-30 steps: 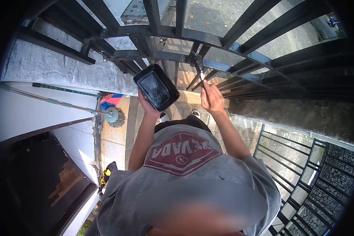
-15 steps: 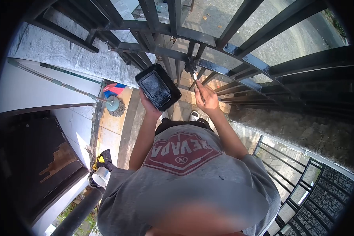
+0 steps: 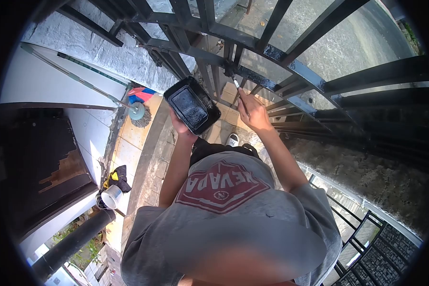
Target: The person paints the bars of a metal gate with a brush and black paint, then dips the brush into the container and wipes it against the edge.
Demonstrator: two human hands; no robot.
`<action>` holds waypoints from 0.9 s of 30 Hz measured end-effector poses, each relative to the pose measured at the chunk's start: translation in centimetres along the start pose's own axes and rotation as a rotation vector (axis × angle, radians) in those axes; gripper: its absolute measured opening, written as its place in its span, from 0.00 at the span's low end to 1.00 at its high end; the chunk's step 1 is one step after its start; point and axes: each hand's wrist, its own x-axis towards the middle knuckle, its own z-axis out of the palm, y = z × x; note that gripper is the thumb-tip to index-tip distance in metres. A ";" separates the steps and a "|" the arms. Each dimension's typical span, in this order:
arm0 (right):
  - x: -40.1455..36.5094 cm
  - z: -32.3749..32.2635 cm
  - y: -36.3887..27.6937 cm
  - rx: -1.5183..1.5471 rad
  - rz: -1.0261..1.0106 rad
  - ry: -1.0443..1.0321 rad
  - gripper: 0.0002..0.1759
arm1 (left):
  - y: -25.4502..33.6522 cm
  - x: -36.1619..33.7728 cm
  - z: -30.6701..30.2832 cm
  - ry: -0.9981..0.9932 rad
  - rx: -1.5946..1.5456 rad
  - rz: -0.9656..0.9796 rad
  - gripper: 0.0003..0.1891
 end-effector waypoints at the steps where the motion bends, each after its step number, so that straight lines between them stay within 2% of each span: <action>1: 0.1 0.3 0.1 -0.027 0.008 -0.007 0.22 | -0.3 -0.1 0.1 0.005 -0.001 0.003 0.34; 2: 0.1 0.5 0.1 -0.001 0.055 -0.036 0.22 | -0.5 -0.3 0.3 0.009 -0.002 0.006 0.34; 4: 1.0 0.4 -0.5 0.048 0.013 -0.016 0.22 | -0.9 -0.6 0.0 0.204 -0.103 -0.080 0.34; 8: 1.5 0.1 -0.9 0.018 0.084 -0.074 0.22 | -1.6 -1.6 -0.4 0.172 -0.103 -0.049 0.35; 12: 2.0 0.0 -0.7 -0.089 0.196 -0.339 0.21 | -1.5 -1.9 -0.3 0.224 -0.091 -0.036 0.35; 15: 1.5 -0.8 -2.0 0.117 -0.078 0.096 0.22 | -0.9 -1.9 0.4 0.166 -0.128 -0.034 0.34; 16: 1.5 -1.1 -2.5 0.151 -0.040 0.156 0.22 | -0.8 -2.1 0.5 0.134 -0.149 -0.040 0.34; 19: 1.6 -0.3 -2.1 0.033 -0.054 0.161 0.21 | -1.0 -2.3 0.0 0.162 -0.105 -0.064 0.34; 20: 1.7 -0.2 -2.0 0.017 -0.058 0.096 0.22 | -1.1 -2.3 -0.1 0.177 -0.079 -0.082 0.35; 24: 2.5 -1.6 -4.6 0.120 -0.062 0.228 0.24 | -0.9 -2.0 0.2 0.170 -0.009 -0.096 0.37; 25: 2.6 -1.9 -5.3 0.146 -0.085 0.291 0.25 | -1.1 -1.9 0.6 0.150 -0.002 -0.096 0.37; 26: 2.9 -2.0 -5.7 0.167 -0.112 0.354 0.26 | -1.2 -2.0 1.0 0.036 0.077 -0.048 0.37; 27: 3.0 -2.0 -6.0 0.116 -0.094 0.323 0.27 | -1.3 -2.1 1.6 -0.074 0.151 0.009 0.37</action>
